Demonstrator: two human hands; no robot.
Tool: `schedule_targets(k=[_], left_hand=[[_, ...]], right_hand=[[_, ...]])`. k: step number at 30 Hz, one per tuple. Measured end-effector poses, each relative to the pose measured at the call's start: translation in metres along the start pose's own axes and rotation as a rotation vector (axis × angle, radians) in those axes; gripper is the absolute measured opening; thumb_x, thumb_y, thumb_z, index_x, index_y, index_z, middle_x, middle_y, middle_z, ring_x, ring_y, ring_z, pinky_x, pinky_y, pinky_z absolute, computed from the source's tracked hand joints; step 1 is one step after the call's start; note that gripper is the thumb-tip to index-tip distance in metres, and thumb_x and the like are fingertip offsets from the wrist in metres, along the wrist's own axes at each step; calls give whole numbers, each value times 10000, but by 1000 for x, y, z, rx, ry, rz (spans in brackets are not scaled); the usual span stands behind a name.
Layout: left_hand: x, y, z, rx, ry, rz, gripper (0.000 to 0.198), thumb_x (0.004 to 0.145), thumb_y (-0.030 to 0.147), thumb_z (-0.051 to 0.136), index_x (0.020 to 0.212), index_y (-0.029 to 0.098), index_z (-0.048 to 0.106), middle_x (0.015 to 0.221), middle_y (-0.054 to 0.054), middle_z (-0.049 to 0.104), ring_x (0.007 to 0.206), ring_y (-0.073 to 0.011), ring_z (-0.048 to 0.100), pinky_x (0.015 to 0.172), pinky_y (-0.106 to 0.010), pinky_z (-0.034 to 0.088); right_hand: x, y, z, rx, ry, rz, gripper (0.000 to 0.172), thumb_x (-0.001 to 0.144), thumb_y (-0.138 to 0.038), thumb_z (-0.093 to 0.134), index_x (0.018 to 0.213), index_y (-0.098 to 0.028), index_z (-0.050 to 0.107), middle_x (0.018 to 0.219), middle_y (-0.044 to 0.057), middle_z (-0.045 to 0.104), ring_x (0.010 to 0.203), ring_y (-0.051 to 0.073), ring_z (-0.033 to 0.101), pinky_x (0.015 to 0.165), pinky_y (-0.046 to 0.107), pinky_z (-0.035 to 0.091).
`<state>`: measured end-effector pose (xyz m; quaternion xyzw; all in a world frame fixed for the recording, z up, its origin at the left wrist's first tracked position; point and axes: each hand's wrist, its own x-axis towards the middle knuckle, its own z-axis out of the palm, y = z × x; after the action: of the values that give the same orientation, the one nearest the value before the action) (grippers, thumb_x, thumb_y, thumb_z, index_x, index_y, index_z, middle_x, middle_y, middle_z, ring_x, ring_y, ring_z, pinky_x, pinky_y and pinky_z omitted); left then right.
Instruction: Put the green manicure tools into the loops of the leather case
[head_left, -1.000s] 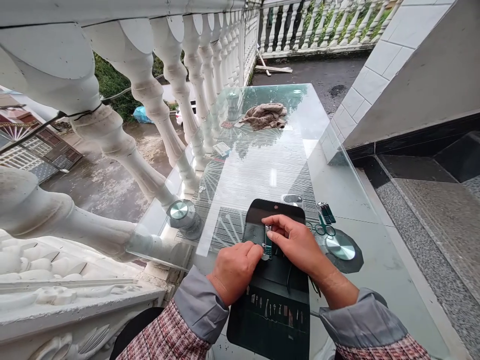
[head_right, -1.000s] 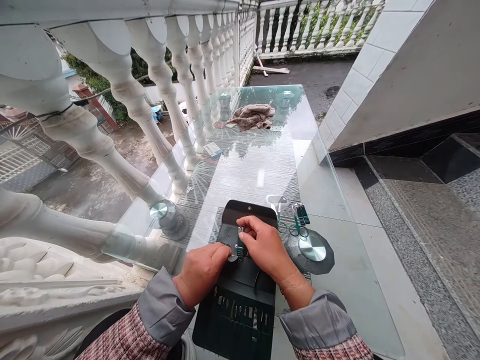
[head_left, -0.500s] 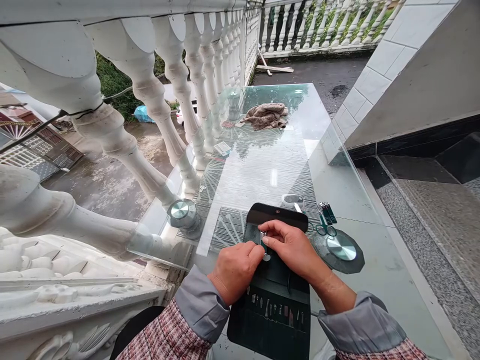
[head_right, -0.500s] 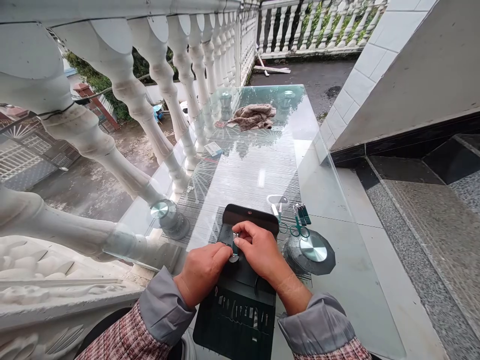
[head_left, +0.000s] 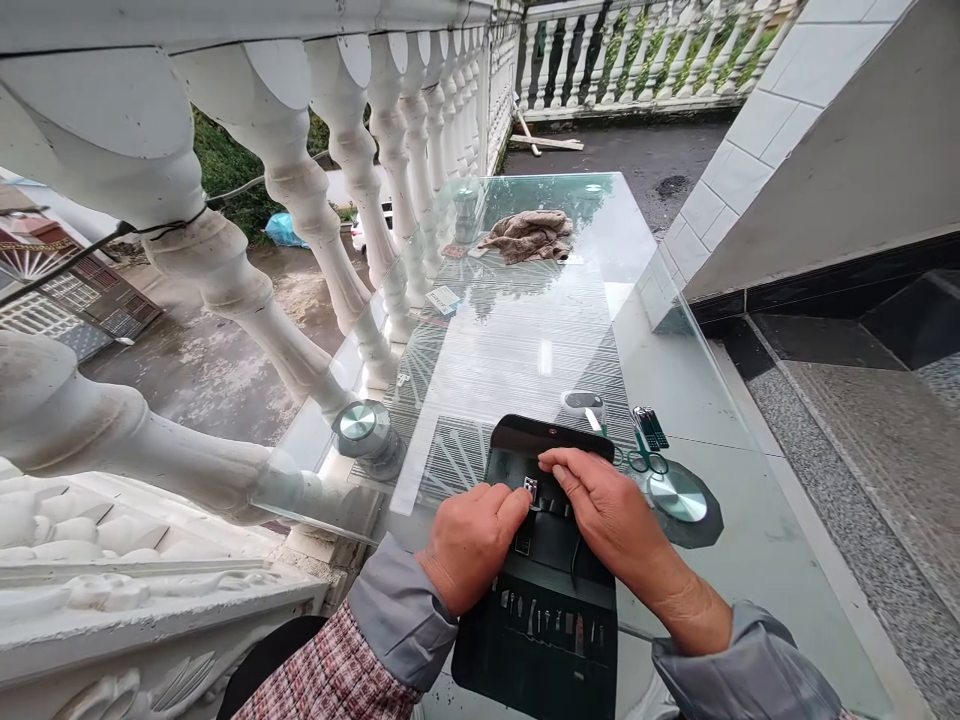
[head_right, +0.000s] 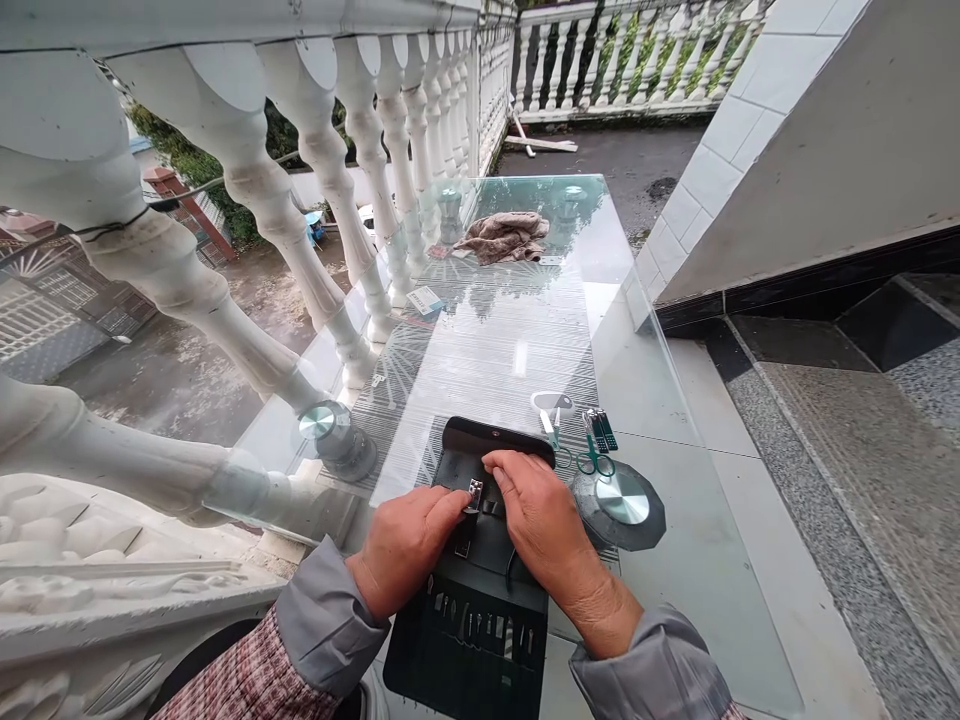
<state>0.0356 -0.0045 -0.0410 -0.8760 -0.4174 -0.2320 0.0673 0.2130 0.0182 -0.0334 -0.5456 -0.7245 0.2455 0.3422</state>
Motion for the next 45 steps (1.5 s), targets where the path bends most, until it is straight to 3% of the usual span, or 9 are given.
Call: schedule_targets(k=[8,14,20,25,32,40,45], left_hand=[[4,1,-4,-117,99,-69,187,941,165,366,814,183,503,739,-5,580,671,-128,539,600,-218,412],[3,2,1,-17,-19,-49,234,941,172,372,757,193,513,694,6,562,629,-133,510,550,-231,375],[3,1,0,-37,-126,-113,187,932,220,417,790,198,536,751,0,587,675,-140,555,566,-231,410],[3,2,-3,-75,-139,-141,137,933,214,409,932,183,542,791,-11,598,710,-150,568,608,-242,441],[1,1,-4,12,-147,-35,148,906,156,442,808,202,543,753,0,577,666,-148,523,536,-239,384],[1,1,-4,-24,-104,17,209,922,168,418,765,185,557,719,-10,547,649,-135,486,568,-243,378],[5,4,-7,-23,-72,87,264,945,236,399,734,188,548,690,-3,534,617,-128,462,546,-251,353]], right_hand=[[-14,2,-9,-18,94,-38,227,918,-266,395,1001,-218,602,949,39,667,915,180,588,833,347,483],[-18,1,0,-17,-66,-152,321,906,-203,363,1153,-210,567,1084,70,640,1045,192,558,934,388,468],[-15,0,1,99,-122,-36,323,903,-212,357,1149,-229,565,1088,60,640,1032,185,577,939,392,468],[-14,2,1,179,-134,50,320,903,-250,365,1163,-226,551,1089,58,642,1041,187,582,953,403,457],[-16,1,-11,230,93,129,299,910,-349,389,1120,-234,569,1137,54,627,1026,187,593,940,389,470],[-27,13,-37,242,237,262,315,882,-402,452,1133,-252,570,1099,51,655,976,197,620,904,403,498],[-30,20,-59,272,332,374,358,828,-451,513,1096,-225,586,1010,79,682,863,209,646,785,403,544]])
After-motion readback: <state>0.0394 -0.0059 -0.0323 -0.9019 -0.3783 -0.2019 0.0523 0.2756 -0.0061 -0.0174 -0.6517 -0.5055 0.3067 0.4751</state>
